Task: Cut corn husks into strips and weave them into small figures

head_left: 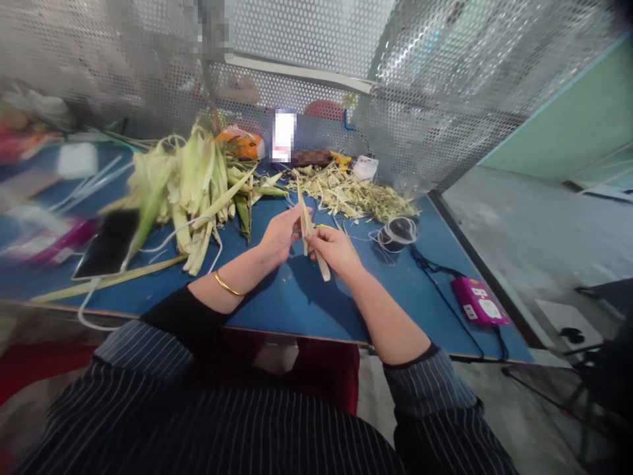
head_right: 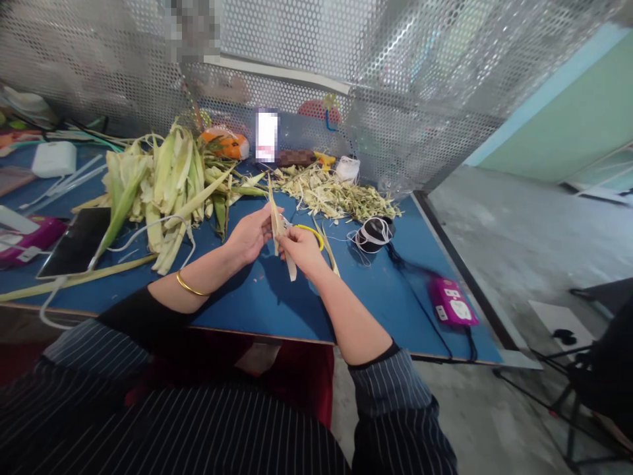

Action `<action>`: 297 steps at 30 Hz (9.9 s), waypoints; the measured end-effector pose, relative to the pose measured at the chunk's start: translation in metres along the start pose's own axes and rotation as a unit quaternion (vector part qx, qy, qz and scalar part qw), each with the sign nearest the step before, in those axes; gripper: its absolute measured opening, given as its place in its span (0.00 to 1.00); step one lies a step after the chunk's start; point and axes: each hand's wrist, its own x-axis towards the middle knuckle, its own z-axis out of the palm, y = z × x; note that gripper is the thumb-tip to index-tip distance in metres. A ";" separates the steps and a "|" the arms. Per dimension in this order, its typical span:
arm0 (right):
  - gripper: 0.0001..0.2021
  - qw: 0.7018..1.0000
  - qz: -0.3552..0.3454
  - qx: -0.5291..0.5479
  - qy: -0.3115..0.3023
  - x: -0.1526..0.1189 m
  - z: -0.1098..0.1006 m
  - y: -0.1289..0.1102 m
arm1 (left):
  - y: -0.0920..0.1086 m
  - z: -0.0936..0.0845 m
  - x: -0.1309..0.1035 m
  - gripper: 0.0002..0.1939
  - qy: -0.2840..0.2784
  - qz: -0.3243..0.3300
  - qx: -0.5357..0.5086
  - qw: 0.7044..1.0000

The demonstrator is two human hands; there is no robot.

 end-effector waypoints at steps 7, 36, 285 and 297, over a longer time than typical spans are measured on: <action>0.12 0.999 -0.027 -0.022 0.010 0.001 -0.001 -0.002 | 0.002 -0.004 0.004 0.06 0.031 0.006 -0.035 0.999; 0.13 0.937 -0.245 -0.202 0.142 -0.009 -0.003 -0.003 | 0.022 -0.007 0.011 0.13 0.079 -0.012 -0.083 0.993; 0.12 0.983 -0.135 0.027 0.118 0.000 -0.011 -0.011 | -0.005 0.008 -0.014 0.14 -0.092 0.116 0.352 0.924; 0.09 0.969 -0.167 0.078 0.167 0.003 -0.032 -0.019 | 0.010 0.001 -0.016 0.15 -0.109 0.232 0.583 0.771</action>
